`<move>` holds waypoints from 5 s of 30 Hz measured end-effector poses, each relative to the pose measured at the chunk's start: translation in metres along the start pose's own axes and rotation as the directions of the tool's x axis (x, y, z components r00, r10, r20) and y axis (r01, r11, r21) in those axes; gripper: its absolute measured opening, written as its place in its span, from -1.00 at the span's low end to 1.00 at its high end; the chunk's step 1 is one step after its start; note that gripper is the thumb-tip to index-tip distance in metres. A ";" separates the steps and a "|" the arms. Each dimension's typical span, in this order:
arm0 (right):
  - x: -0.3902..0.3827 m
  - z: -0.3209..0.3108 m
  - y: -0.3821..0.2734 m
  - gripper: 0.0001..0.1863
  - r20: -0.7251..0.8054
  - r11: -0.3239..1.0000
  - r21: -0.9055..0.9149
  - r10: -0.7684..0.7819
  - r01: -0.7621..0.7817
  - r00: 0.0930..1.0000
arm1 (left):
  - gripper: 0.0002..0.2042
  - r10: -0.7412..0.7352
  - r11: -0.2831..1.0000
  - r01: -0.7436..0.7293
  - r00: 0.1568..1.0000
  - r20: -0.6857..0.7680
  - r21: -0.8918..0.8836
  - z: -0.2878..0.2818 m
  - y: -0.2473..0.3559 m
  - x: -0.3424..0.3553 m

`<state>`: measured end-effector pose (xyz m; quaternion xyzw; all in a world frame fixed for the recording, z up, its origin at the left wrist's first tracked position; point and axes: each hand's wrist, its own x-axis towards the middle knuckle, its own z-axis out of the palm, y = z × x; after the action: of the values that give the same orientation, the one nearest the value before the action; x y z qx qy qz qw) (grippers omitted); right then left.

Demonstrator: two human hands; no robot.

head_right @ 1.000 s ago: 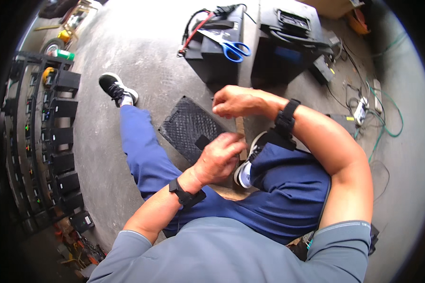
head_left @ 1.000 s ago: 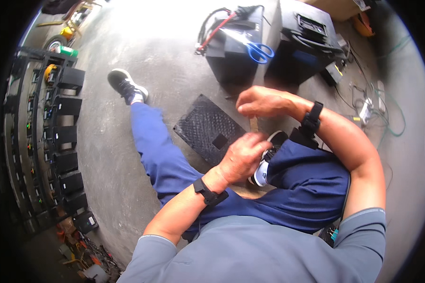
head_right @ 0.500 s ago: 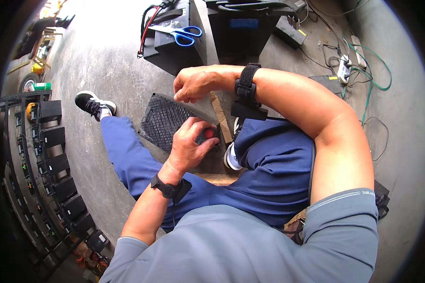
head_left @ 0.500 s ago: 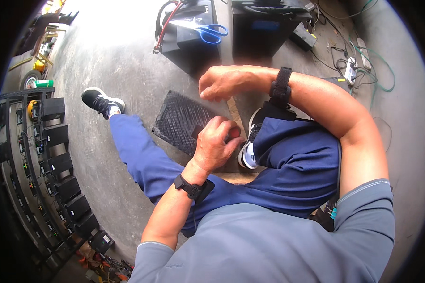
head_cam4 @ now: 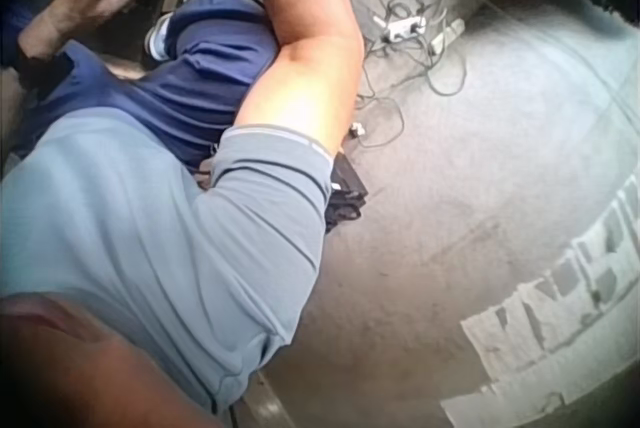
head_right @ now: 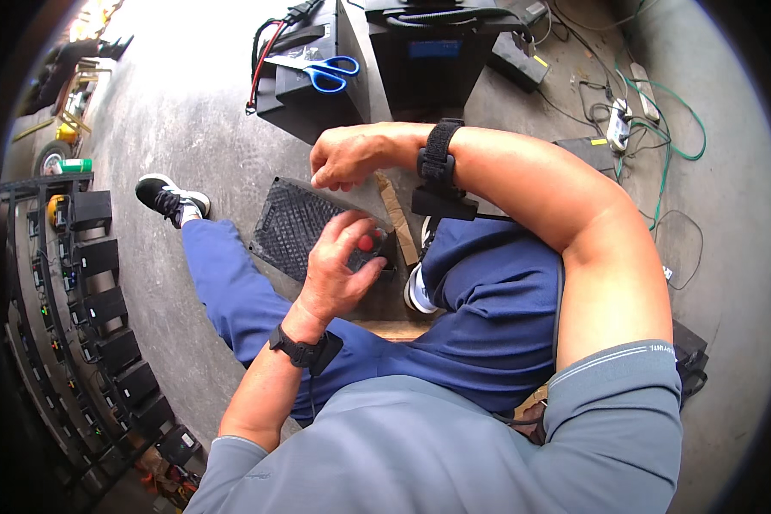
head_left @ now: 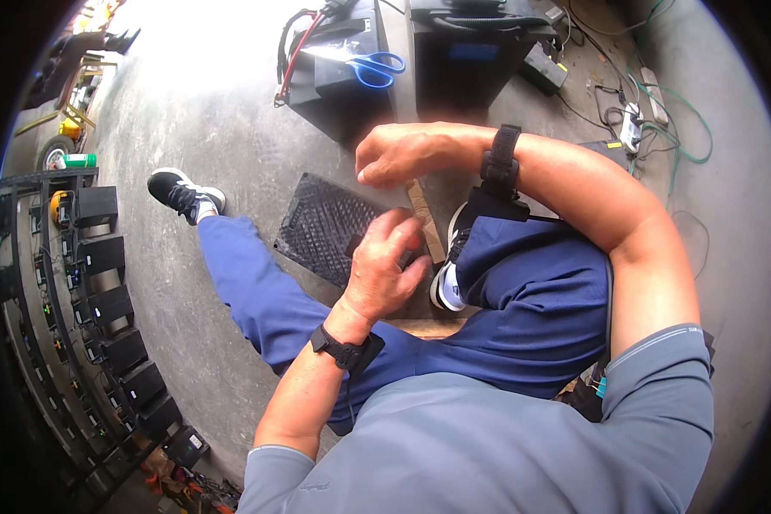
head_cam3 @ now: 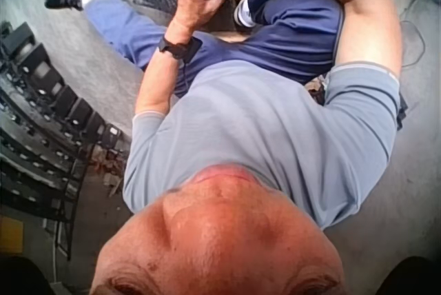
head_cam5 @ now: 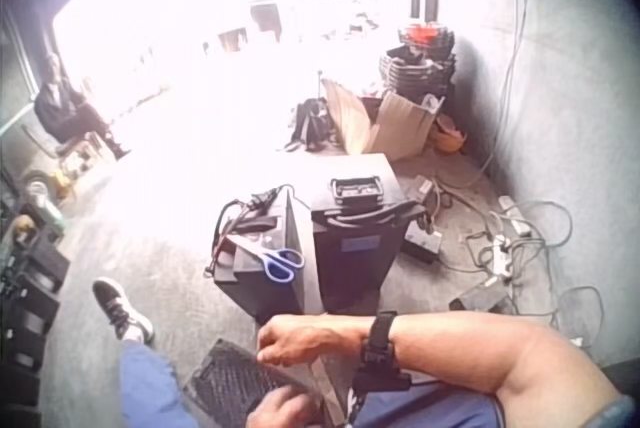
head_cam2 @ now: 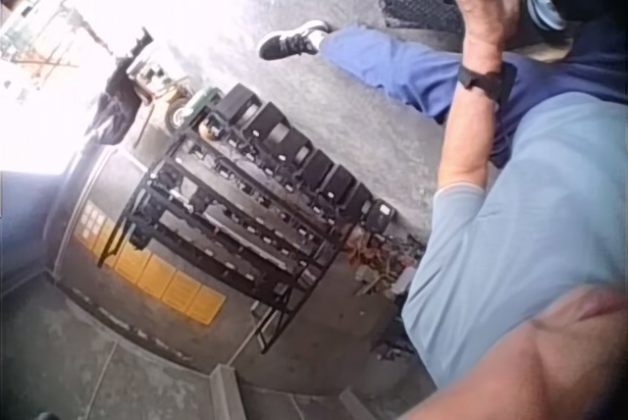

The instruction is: The recorder is repairing or maintaining several large battery units using tools and tape.

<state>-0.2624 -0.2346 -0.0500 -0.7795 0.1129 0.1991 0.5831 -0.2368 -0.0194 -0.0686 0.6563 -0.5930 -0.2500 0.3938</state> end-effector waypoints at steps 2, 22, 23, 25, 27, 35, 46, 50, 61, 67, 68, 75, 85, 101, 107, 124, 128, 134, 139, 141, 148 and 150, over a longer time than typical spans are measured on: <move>0.000 0.000 0.000 -0.64 0.004 1.000 -0.004 -0.005 0.005 1.000 | -0.62 -0.082 0.994 0.081 0.997 0.014 0.075 -0.005 -0.003 -0.002; 0.000 0.000 -0.002 -0.64 0.006 1.000 -0.009 -0.004 0.004 1.000 | -0.52 0.021 0.996 -0.020 1.000 0.016 -0.090 0.001 -0.011 -0.001; 0.000 0.000 -0.001 -0.64 -0.001 1.000 -0.013 -0.014 0.014 1.000 | -0.53 0.006 0.992 -0.008 1.000 -0.013 -0.128 0.002 -0.006 -0.001; 0.000 -0.001 0.000 -0.64 0.002 1.000 -0.005 -0.019 0.019 1.000 | -0.53 -0.007 0.998 0.004 0.999 -0.051 -0.056 0.001 -0.004 -0.002; -0.001 -0.001 0.000 -0.64 0.004 1.000 0.001 -0.024 0.024 1.000 | -0.53 -0.016 1.000 0.017 0.996 -0.090 0.015 0.002 -0.006 -0.003; 0.004 0.000 0.008 -0.64 -0.006 0.999 -0.013 -0.031 0.031 1.000 | -0.58 -0.018 1.000 0.018 1.000 -0.003 -0.006 0.004 -0.010 -0.004; 0.009 -0.001 0.008 -0.63 0.004 0.998 -0.011 -0.056 0.056 0.998 | -0.53 0.004 0.999 -0.005 1.000 -0.027 -0.034 0.002 -0.017 -0.005; 0.010 0.000 0.012 -0.63 -0.007 0.999 0.005 -0.047 0.048 0.999 | -0.54 0.085 0.996 -0.083 0.993 -0.081 0.025 0.004 -0.008 0.001; 0.011 0.000 0.012 -0.62 0.000 0.999 0.003 -0.053 0.053 0.999 | -0.58 0.030 1.000 -0.030 0.998 -0.052 0.009 0.002 -0.007 -0.001; 0.011 0.001 0.010 -0.63 -0.002 0.998 -0.011 -0.062 0.062 0.998 | -0.60 0.087 0.995 -0.087 0.996 0.010 -0.055 0.002 -0.011 0.003; 0.011 0.001 0.011 -0.63 -0.004 0.998 -0.005 -0.065 0.065 0.998 | -0.61 0.083 0.996 -0.083 0.996 -0.025 -0.029 0.001 -0.006 0.005; 0.010 0.000 0.009 -0.63 -0.011 0.998 -0.003 -0.067 0.067 0.998 | -0.61 0.113 0.993 -0.114 0.992 0.049 0.011 0.001 -0.015 0.004; 0.021 -0.006 0.023 -0.74 0.008 0.992 0.031 -0.122 0.121 0.993 | -0.66 0.138 0.985 -0.137 0.990 0.002 0.101 -0.001 -0.006 0.011; 0.011 0.000 0.010 -0.65 0.026 0.998 0.042 -0.040 0.039 0.999 | -0.60 0.006 0.994 0.002 0.997 -0.077 0.105 0.006 -0.004 -0.006; 0.006 -0.004 0.001 -0.65 0.035 1.000 -0.003 -0.024 0.024 0.999 | -0.61 -0.008 0.998 0.014 0.995 -0.104 0.059 0.006 -0.003 -0.002; -0.040 0.015 -0.023 -0.70 0.247 0.864 -0.478 -0.040 0.158 0.968 | -0.61 -0.300 0.865 0.313 0.949 0.096 -0.392 0.022 -0.040 -0.020; -0.053 0.042 -0.009 -0.72 0.335 0.804 -0.521 -0.115 0.286 0.935 | -0.69 -0.347 0.766 0.417 0.909 0.232 -0.489 0.022 -0.042 -0.018; -0.059 0.062 -0.001 -0.78 0.197 0.671 -0.652 -0.300 0.354 0.933 | -0.72 -0.386 0.686 0.486 0.874 0.295 -0.541 0.029 -0.051 -0.021; -0.053 0.063 -0.022 -0.72 0.334 0.516 -0.766 -0.189 0.383 0.923 | -0.65 -0.315 0.743 0.373 0.928 0.201 -0.556 0.041 -0.059 -0.026; -0.052 0.066 -0.033 -0.72 0.320 0.482 -0.826 -0.023 0.291 0.947 | -0.66 -0.346 0.788 0.381 0.924 0.163 -0.484 0.044 -0.058 -0.030; -0.046 0.068 -0.008 -0.74 0.242 0.529 -0.747 -0.348 0.403 0.906 | -0.59 -0.382 0.817 0.464 0.880 0.282 -0.341 0.032 -0.043 -0.021; -0.045 0.067 -0.024 -0.74 0.310 0.495 -0.770 -0.260 0.403 0.914 | -0.63 -0.381 0.832 0.430 0.902 0.202 -0.352 0.039 -0.052 -0.026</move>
<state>-0.3052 -0.1664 -0.0253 -0.9484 -0.1897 0.1713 0.1875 -0.2417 -0.0032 -0.1366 0.6593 -0.4019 -0.4802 0.4163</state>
